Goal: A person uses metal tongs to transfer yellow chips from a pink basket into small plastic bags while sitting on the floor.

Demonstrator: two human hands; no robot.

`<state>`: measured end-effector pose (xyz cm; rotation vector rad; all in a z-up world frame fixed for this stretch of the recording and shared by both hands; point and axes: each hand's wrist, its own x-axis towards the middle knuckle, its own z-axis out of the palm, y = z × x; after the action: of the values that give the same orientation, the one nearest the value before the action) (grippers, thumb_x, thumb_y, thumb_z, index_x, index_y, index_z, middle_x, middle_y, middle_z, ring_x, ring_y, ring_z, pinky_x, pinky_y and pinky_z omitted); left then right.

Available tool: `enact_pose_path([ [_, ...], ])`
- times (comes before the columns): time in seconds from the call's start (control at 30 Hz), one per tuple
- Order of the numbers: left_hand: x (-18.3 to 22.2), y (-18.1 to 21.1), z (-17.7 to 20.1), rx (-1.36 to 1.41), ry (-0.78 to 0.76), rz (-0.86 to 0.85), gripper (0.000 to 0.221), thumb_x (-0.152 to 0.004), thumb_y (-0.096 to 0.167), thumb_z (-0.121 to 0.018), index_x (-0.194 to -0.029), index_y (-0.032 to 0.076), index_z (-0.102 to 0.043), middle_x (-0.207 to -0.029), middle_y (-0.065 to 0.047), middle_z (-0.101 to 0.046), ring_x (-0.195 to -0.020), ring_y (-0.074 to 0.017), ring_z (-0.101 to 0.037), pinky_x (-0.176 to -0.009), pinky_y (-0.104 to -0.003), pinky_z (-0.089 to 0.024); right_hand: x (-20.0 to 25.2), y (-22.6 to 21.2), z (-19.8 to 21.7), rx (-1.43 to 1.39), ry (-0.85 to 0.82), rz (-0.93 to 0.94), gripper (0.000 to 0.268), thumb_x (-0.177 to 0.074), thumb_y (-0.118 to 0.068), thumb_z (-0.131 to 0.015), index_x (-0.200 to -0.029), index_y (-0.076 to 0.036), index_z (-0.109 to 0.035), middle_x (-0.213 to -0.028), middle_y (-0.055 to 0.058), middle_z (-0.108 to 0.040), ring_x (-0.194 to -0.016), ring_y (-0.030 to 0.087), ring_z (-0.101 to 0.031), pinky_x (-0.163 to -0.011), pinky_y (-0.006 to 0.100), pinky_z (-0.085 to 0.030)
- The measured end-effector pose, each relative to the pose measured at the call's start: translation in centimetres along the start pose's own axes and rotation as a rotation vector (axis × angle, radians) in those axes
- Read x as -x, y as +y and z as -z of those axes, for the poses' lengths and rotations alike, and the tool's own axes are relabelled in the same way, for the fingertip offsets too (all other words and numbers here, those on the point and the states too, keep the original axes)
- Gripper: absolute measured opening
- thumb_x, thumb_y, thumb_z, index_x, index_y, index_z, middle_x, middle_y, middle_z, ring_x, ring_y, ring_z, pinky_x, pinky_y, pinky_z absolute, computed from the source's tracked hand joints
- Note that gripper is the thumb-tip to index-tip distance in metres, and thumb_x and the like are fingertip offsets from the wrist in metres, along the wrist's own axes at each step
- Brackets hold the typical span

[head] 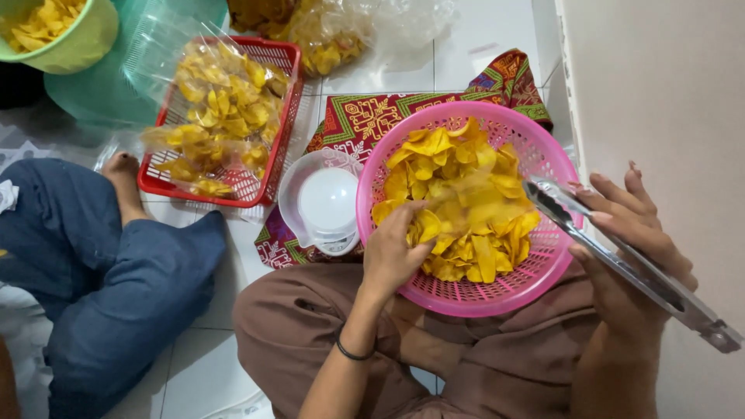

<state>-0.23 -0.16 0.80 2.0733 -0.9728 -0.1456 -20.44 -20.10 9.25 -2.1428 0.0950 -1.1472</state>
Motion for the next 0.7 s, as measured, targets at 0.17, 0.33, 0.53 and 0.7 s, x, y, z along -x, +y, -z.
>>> enact_pose_path([
  [0.17, -0.1, 0.4, 0.4, 0.017, 0.018, -0.018, 0.061, -0.079, 0.017, -0.081, -0.137, 0.015, -0.062, -0.117, -0.001, -0.075, -0.092, -0.0205, -0.072, -0.078, -0.033, -0.056, 0.6, 3.1, -0.5, -0.129, 0.13, 0.017, 0.044, -0.103, -0.007, -0.07, -0.14, -0.012, -0.046, -0.145, 0.021, -0.061, -0.149, 0.037, -0.061, -0.154, 0.062, -0.04],
  [0.33, -0.1, -0.6, -0.2, 0.073, 0.081, 0.011, 0.06, -0.084, 0.03, -0.084, -0.137, 0.013, -0.062, -0.099, -0.005, -0.072, -0.085, -0.0214, -0.072, -0.072, -0.034, -0.056, 0.5, 5.9, -2.1, -0.173, 0.152, 0.082, 0.057, -0.106, 0.006, -0.065, -0.154, -0.011, -0.04, -0.153, 0.017, -0.053, -0.141, 0.033, -0.058, -0.149, 0.061, -0.038],
  [0.53, 0.0, -0.6, 0.1, 0.165, 0.109, 0.0, 0.055, -0.088, 0.032, -0.082, -0.134, 0.009, -0.063, -0.103, -0.005, -0.072, -0.088, -0.02, -0.069, -0.077, -0.034, -0.055, 0.8, 7.1, -5.2, 0.059, -0.192, -0.182, 0.062, -0.085, -0.002, -0.085, -0.142, 0.002, -0.061, -0.145, 0.024, -0.068, -0.136, 0.038, -0.067, -0.118, 0.046, -0.056],
  [0.7, 0.2, -1.3, 0.1, 0.321, 0.079, 0.031, 0.06, -0.079, 0.015, -0.084, -0.136, 0.015, -0.066, -0.097, -0.011, -0.074, -0.099, -0.0333, -0.076, -0.087, -0.041, -0.066, 2.0, 8.9, -6.4, 0.314, -0.206, -0.104, 0.065, -0.084, -0.024, -0.094, -0.139, -0.002, -0.068, -0.128, 0.022, -0.074, -0.115, 0.049, -0.069, -0.1, 0.061, -0.052],
])
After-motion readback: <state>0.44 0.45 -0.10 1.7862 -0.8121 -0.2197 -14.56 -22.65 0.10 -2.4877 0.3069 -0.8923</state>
